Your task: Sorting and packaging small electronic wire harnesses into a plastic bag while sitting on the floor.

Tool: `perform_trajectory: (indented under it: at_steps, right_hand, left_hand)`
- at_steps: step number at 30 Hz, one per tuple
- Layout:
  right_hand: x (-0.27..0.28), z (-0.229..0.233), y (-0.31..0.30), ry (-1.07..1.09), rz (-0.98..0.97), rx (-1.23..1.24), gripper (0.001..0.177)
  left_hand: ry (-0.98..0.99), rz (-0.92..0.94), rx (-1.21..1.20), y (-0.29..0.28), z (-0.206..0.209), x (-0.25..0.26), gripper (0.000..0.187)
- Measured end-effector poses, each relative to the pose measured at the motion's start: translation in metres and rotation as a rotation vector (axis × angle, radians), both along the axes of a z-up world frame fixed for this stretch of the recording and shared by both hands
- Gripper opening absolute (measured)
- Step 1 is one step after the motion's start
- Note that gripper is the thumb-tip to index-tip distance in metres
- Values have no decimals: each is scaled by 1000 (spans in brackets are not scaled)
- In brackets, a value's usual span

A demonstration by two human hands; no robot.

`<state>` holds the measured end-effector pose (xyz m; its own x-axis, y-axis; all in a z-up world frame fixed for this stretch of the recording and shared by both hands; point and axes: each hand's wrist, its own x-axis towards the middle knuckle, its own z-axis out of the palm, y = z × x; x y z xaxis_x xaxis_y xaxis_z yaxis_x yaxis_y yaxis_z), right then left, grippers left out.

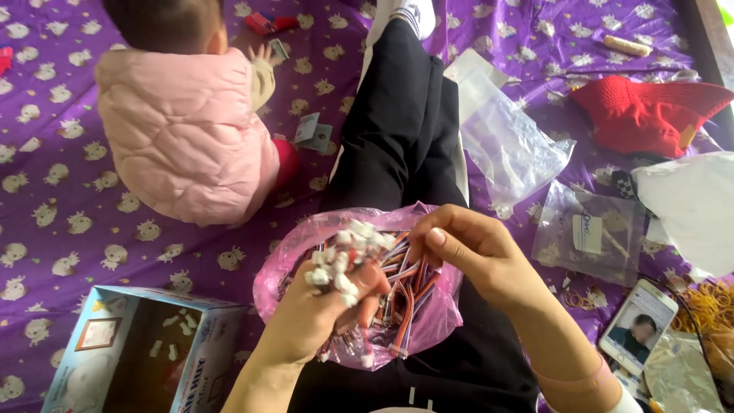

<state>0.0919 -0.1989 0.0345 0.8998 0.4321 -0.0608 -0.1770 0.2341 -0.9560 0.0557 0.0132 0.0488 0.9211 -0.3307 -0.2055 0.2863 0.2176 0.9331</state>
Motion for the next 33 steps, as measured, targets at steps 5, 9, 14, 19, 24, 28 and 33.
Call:
perform_trajectory:
  at_steps: [5, 9, 14, 19, 24, 28, 33]
  right_hand:
    - [-1, -15, -8, -486, -272, -898, 48]
    - [-21, -50, -15, -98, 36, -1054, 104]
    - [-32, -50, -7, 115, -17, -967, 114]
    - [-16, -59, -4, 302, 80, -894, 84]
    - [-11, -51, 9, 277, 168, -981, 42]
    - [-14, -48, 9, 286, 122, -856, 42]
    - [-3, -60, 5, 578, 16, -269, 35]
  left_hand:
    - [109, 102, -169, 22, -15, 6, 20]
    - [-42, 231, 8, 65, -33, 2, 17]
    - [152, 383, 1046, 91, -34, -4, 41]
    - [375, 60, 1069, 108, -86, -20, 25]
    - [347, 93, 1060, 113, -89, -6, 20]
    - [371, 335, 670, 119, -85, 6, 20]
    - [206, 432, 105, 121, -62, 30, 10]
